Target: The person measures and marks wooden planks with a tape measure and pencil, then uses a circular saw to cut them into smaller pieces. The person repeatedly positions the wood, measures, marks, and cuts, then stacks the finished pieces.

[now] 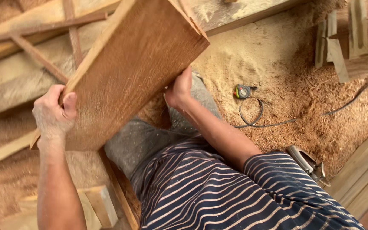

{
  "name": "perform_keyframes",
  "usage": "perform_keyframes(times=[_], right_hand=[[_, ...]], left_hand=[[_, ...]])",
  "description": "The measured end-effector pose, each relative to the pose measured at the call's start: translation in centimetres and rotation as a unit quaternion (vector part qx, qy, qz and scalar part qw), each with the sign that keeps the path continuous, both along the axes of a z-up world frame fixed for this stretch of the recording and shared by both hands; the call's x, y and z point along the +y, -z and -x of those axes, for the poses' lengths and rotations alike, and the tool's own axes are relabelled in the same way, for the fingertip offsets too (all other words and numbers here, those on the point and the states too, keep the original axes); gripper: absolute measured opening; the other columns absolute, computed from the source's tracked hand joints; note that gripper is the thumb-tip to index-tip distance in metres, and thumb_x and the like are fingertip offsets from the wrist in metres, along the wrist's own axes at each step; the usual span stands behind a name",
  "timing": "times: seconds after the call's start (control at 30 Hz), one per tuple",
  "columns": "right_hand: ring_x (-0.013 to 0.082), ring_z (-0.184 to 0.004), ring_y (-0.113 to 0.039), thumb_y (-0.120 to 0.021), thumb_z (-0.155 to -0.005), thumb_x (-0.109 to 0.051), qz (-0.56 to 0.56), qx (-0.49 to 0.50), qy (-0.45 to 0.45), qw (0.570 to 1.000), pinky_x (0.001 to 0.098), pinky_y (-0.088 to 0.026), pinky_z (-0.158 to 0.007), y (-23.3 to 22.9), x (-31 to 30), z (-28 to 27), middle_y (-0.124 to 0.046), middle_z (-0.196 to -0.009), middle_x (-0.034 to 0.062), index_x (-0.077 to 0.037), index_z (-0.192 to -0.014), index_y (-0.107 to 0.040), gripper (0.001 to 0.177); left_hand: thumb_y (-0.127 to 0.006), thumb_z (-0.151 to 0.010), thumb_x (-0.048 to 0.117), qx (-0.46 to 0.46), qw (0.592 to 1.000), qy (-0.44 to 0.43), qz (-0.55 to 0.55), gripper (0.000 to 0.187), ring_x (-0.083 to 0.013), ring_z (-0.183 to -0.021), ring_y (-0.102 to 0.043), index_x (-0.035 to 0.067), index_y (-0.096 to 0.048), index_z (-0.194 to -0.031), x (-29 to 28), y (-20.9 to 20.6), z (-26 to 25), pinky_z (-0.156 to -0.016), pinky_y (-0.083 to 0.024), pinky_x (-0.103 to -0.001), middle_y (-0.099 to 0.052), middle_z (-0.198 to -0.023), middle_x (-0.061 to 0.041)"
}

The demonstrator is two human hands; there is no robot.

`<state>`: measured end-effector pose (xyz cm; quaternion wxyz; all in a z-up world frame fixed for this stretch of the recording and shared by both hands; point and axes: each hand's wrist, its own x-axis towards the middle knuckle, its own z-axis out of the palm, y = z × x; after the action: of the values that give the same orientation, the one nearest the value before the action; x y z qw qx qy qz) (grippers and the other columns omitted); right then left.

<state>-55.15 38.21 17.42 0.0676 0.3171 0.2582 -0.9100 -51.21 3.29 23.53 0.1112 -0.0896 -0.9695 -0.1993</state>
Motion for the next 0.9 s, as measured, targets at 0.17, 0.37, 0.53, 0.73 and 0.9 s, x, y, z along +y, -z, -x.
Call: perform_keyframes(times=[0.17,0.37,0.53,0.73,0.9], right_hand=[[0.0314,-0.113,-0.065,-0.024,-0.098,-0.063,-0.139,0.053,-0.020,0.989,0.0538,-0.054,-0.089,-1.3,6.2,1.2,-0.067,-0.125,0.0159,-0.003,-0.132,-0.057,0.077],[0.0285,-0.091,-0.072,-0.021,-0.093,-0.067,-0.178,0.046,0.017,0.983,0.0500,-0.062,-0.077,-1.2,12.0,5.3,-0.069,-0.110,0.0165,-0.007,-0.129,-0.056,0.078],[0.0278,-0.073,-0.064,-0.025,-0.106,-0.075,-0.237,0.070,0.015,0.969,0.0475,-0.060,-0.070,2.4,15.7,8.0,-0.057,-0.080,0.0144,-0.003,-0.106,-0.054,0.077],[0.0233,-0.079,-0.067,-0.037,-0.096,-0.068,-0.281,0.039,0.002,0.959,0.0413,-0.058,-0.076,6.6,17.0,8.9,-0.070,-0.086,0.0106,-0.010,-0.103,-0.061,0.064],[0.0216,-0.087,-0.071,-0.046,-0.100,-0.064,-0.307,0.030,-0.029,0.951,0.0392,-0.057,-0.079,8.9,18.8,8.1,-0.068,-0.099,0.0124,-0.007,-0.115,-0.062,0.061]], left_hand=[[-0.051,-0.108,0.068,-0.163,0.981,0.042,-0.094,0.071,-0.0323,-0.082,-0.067,0.001,-0.073,-0.115,4.9,0.5,12.4,-0.077,-0.052,-0.043,-0.067,-0.082,-0.019],[-0.050,-0.104,0.066,-0.266,0.954,0.104,-0.090,0.072,-0.0338,-0.111,-0.065,-0.001,-0.070,-0.120,11.0,5.6,25.2,-0.097,-0.047,-0.044,-0.070,-0.112,-0.025],[-0.043,-0.106,0.068,-0.381,0.923,0.060,0.004,0.076,-0.0385,-0.117,-0.064,-0.002,-0.070,-0.117,17.5,6.7,31.8,-0.103,-0.044,-0.050,-0.070,-0.120,-0.026],[-0.059,-0.104,0.054,-0.280,0.955,0.096,-0.032,0.049,-0.0318,-0.104,-0.065,0.006,-0.072,-0.110,19.5,7.2,32.3,-0.096,-0.049,-0.047,-0.069,-0.112,-0.020],[-0.073,-0.104,0.034,-0.071,0.991,-0.011,-0.115,0.028,-0.0274,-0.109,-0.063,0.007,-0.069,-0.113,11.0,9.5,28.0,-0.096,-0.052,-0.045,-0.062,-0.115,-0.016]])
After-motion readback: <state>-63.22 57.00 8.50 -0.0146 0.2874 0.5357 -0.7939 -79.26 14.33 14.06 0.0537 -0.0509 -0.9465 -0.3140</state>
